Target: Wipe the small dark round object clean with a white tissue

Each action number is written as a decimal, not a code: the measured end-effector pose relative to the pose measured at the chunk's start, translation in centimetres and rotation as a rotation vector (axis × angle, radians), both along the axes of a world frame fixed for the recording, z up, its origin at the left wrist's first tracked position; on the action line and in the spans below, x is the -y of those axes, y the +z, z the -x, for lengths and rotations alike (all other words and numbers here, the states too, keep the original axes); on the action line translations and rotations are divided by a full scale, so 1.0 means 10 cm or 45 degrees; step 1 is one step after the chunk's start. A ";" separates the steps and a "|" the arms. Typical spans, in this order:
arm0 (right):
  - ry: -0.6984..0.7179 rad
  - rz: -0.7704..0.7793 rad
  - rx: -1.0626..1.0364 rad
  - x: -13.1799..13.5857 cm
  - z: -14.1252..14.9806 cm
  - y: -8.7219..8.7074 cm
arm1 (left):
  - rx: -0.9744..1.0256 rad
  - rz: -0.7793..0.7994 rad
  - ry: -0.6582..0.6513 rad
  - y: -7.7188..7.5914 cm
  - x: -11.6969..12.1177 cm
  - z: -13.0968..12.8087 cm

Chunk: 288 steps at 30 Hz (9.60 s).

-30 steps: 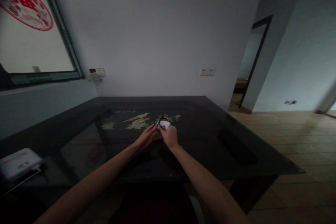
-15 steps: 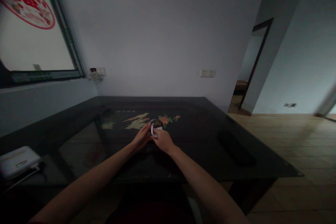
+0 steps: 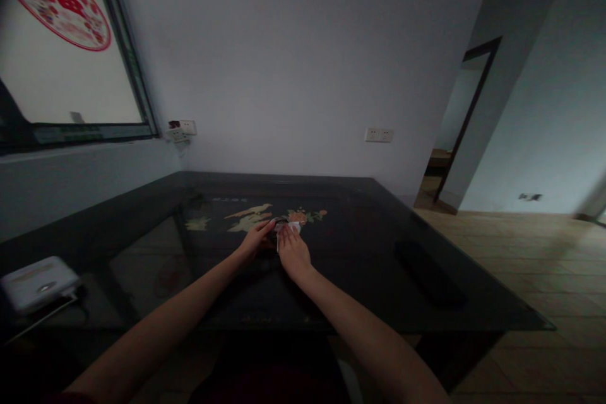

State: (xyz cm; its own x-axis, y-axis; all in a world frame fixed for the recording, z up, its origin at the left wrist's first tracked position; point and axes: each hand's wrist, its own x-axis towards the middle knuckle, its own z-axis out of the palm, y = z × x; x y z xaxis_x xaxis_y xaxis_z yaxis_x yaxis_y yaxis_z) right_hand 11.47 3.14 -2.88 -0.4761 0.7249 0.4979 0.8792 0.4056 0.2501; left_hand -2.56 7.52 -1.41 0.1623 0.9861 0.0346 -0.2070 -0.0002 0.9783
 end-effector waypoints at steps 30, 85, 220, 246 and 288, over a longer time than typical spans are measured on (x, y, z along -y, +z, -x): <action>0.395 0.788 -1.480 0.01 0.00 0.23 | 0.385 -0.034 -0.227 -0.01 0.03 -0.07; 0.074 0.631 -0.268 0.14 -0.15 0.37 | 0.194 -0.088 -0.131 -0.14 -0.03 -0.04; 0.429 0.858 -1.922 -0.03 0.19 0.17 | 0.574 0.252 -0.187 -0.06 -0.01 -0.15; 0.104 0.135 0.009 0.11 0.04 0.25 | 0.555 0.267 -0.290 -0.09 -0.04 -0.13; 0.235 0.633 -0.779 0.08 0.05 0.22 | 0.548 0.225 -0.134 -0.13 -0.07 -0.16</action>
